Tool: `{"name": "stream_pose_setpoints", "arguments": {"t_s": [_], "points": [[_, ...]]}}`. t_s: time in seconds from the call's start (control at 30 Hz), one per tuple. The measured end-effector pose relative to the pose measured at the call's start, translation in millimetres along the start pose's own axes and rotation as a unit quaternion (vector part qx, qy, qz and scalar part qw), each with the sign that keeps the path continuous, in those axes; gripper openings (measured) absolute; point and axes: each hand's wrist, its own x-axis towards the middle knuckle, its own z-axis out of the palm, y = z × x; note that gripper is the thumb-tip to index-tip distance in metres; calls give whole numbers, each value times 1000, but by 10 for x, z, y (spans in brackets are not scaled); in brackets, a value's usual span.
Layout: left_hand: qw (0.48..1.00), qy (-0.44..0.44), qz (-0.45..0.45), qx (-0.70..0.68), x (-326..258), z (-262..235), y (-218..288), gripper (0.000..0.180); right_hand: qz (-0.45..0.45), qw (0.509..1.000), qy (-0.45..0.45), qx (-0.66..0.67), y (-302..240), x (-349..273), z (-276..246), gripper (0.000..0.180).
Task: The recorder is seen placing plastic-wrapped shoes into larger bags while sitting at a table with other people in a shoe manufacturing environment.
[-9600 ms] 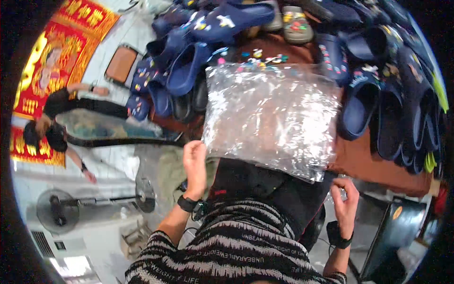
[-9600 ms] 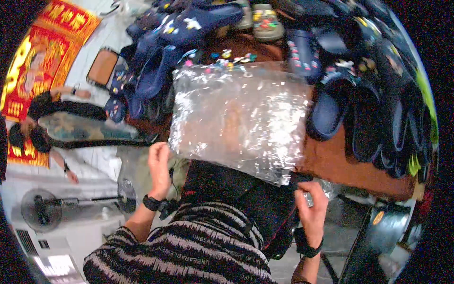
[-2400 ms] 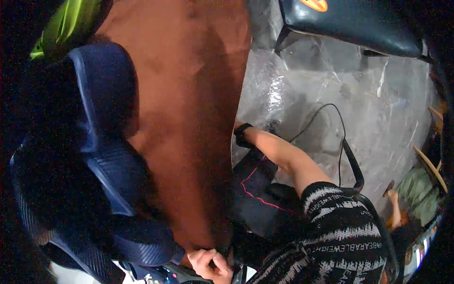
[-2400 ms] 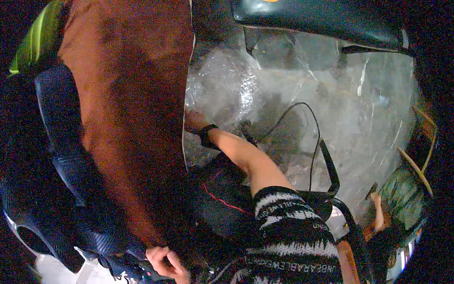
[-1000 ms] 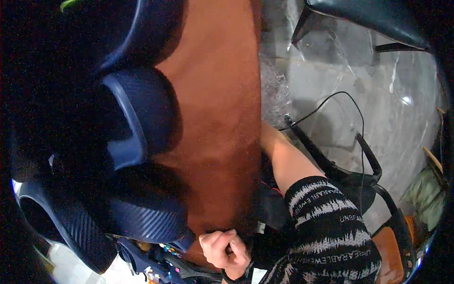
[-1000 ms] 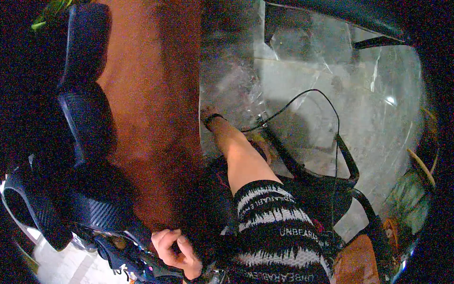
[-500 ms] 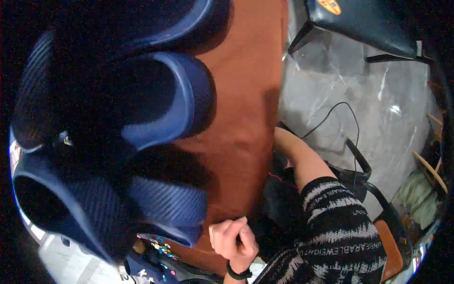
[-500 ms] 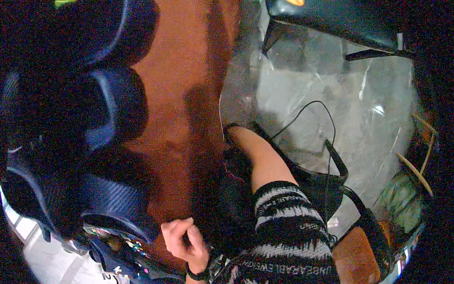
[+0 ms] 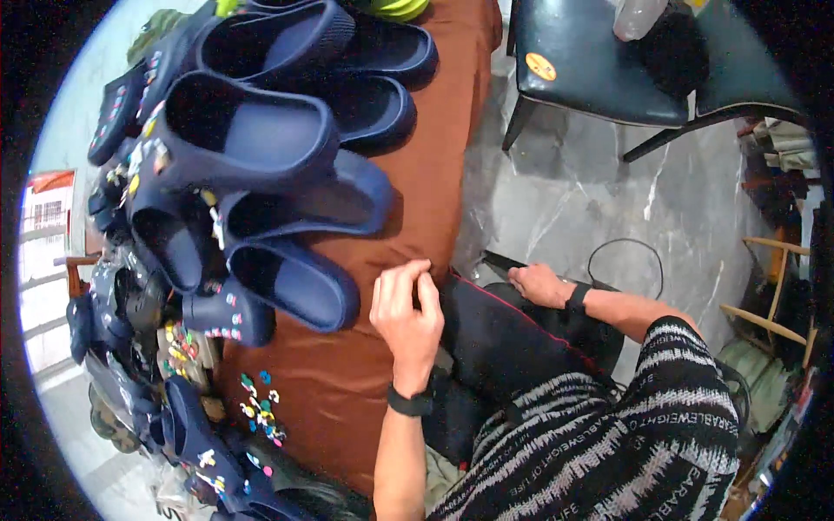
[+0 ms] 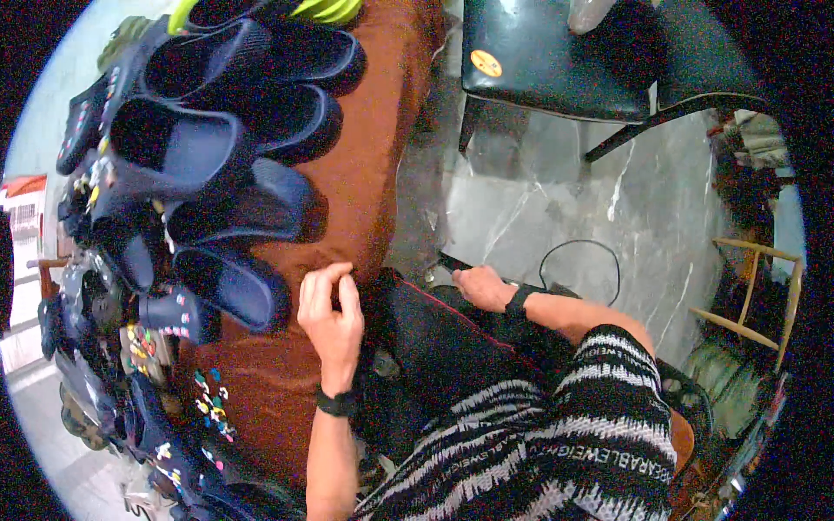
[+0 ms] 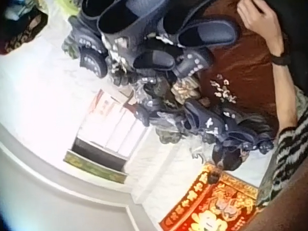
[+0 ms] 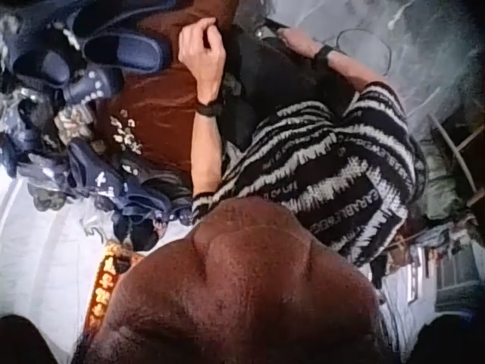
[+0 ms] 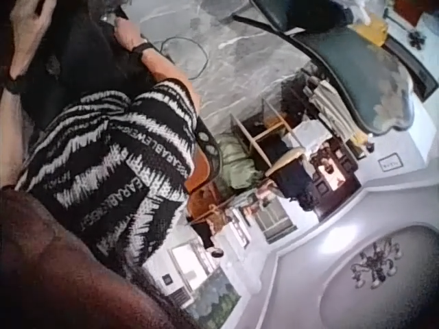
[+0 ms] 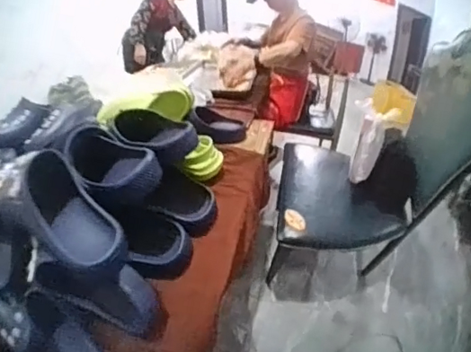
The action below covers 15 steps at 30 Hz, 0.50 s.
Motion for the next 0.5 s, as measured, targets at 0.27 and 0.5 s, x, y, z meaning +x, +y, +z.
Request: {"name": "stream_pose_setpoints", "arguments": {"t_s": [0.27,0.5], "points": [[999,42,19,2,-166,-102,-71,8,-20,970,238,-50,-158,-78,325,16],[999,45,25,6,-197,-78,-89,8,-14,957,284,-57,-134,-102,397,18]]}}
